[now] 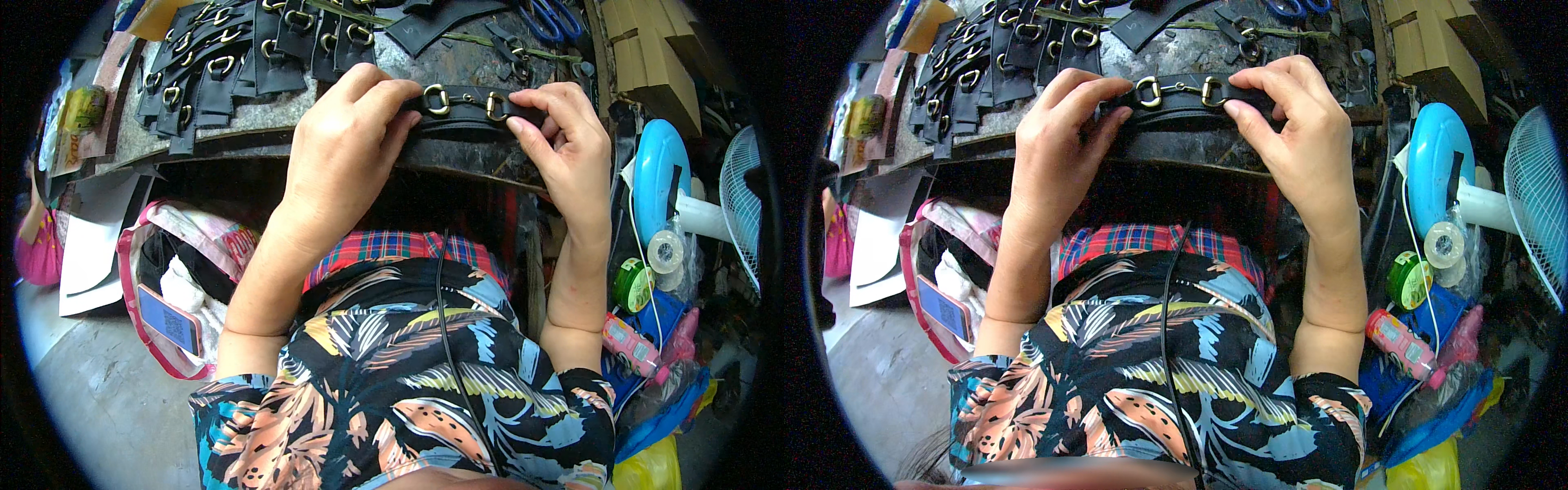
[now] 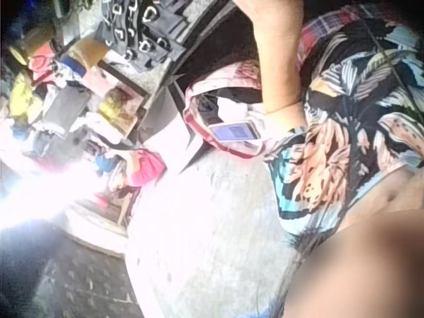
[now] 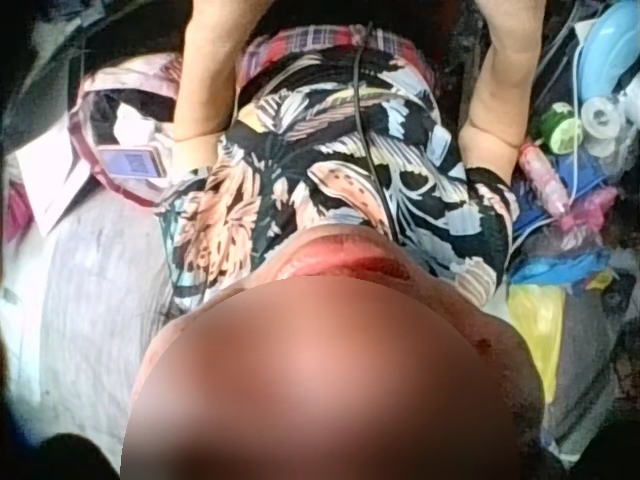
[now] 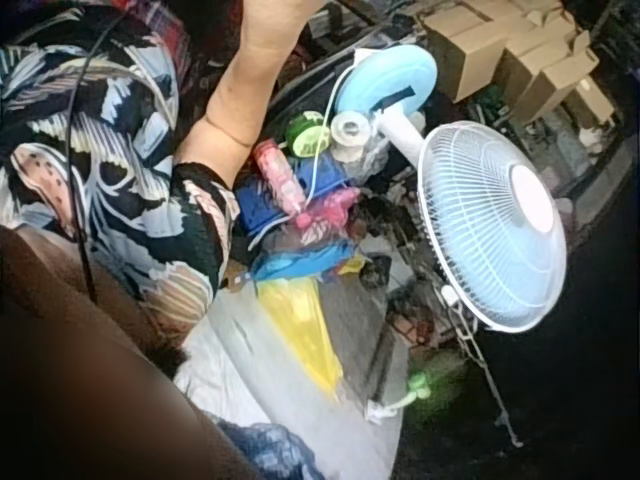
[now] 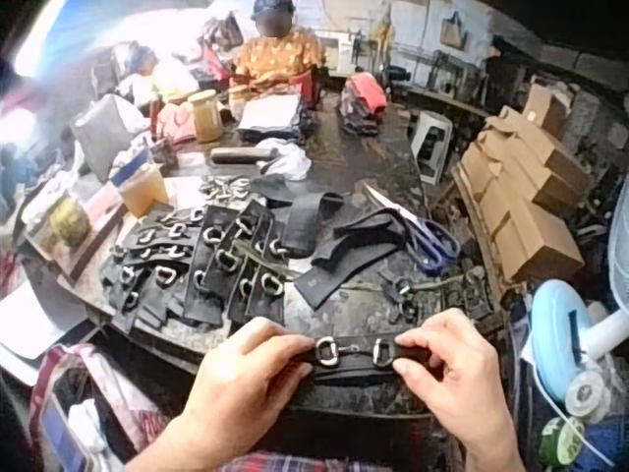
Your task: The person cuts a black strap into short segments using scissors, then attaches brass D-rings to the strap ends. The finished pieces are placed on the workbench among other similar parts.
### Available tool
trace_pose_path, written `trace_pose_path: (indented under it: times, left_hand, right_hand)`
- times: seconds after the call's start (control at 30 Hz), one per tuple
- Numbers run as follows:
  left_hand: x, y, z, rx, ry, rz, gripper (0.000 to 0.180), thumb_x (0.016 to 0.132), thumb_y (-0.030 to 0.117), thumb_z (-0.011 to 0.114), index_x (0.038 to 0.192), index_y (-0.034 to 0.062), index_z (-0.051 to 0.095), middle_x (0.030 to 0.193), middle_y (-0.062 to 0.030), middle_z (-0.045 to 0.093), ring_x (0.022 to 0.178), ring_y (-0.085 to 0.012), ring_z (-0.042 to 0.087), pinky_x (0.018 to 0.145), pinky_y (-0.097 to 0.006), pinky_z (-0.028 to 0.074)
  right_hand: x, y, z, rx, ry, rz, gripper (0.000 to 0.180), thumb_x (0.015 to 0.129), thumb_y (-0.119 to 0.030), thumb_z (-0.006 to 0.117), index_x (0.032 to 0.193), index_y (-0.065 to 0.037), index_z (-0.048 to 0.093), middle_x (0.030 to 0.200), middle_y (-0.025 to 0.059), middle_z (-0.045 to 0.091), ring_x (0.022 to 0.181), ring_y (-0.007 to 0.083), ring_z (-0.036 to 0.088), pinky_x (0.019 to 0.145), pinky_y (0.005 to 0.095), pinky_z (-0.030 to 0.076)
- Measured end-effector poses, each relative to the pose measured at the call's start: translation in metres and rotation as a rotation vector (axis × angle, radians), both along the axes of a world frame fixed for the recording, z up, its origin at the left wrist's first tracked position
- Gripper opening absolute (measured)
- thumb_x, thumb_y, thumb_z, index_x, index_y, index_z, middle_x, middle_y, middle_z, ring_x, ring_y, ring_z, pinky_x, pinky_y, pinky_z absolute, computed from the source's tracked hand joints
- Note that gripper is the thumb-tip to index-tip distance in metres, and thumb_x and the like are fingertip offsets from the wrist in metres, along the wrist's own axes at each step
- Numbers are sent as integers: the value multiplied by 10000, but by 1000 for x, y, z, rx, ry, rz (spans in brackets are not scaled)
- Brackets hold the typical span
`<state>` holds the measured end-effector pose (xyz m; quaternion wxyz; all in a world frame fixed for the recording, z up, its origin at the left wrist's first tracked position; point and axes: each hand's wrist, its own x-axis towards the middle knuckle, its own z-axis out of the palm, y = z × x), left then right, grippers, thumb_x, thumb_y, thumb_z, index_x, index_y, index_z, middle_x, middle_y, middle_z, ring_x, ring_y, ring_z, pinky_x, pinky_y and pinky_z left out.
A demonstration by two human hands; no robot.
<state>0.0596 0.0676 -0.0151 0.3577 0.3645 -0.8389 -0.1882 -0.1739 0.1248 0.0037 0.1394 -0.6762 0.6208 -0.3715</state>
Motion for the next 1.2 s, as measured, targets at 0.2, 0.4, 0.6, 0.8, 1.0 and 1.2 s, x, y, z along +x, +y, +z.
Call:
trace_pose_path:
  times: [0.2,0.4,0.6,0.8,1.0,1.2]
  left_hand:
    - [-1,-5,-5,-74,-2,-23,179,802,57,734,974,41,685,881,-107,609,769,-298,646,683,-369,531]
    - [-2,-5,-6,-81,31,-1,199,768,46,743,958,45,682,864,-96,608,761,-287,645,676,-362,534]
    - [-2,-5,-3,-148,60,17,203,730,49,755,919,65,682,855,-78,606,749,-270,640,671,-355,534]
    - [-3,-6,-5,-213,-89,30,177,730,56,757,890,67,682,854,-62,609,813,-258,636,685,-357,529]
    - [4,-2,-2,-165,-91,38,221,753,61,752,963,66,684,883,-78,610,827,-273,635,709,-367,529]
    - [16,7,8,33,-26,125,312,763,1,713,1068,56,675,945,-99,624,832,-289,651,726,-368,539]
  right_hand:
    - [-2,-1,1,-23,37,80,150,811,-71,747,954,-35,719,852,82,644,738,204,636,655,298,498]
    - [-3,0,2,-75,14,117,101,852,-67,718,937,-11,707,796,96,650,729,213,643,661,294,495]
    - [-3,0,1,84,-217,-41,167,936,-118,638,852,26,647,730,32,528,665,89,485,614,236,390]
    - [-3,-4,-8,34,255,-153,219,882,-284,701,823,-79,650,746,67,606,622,248,612,577,366,466]
    - [-2,-4,-9,-52,205,-167,171,845,-222,737,851,-78,644,800,55,615,697,241,622,620,347,483]
    - [8,-11,4,-269,173,-3,116,789,-77,751,874,-68,672,840,62,631,756,256,632,662,352,496]
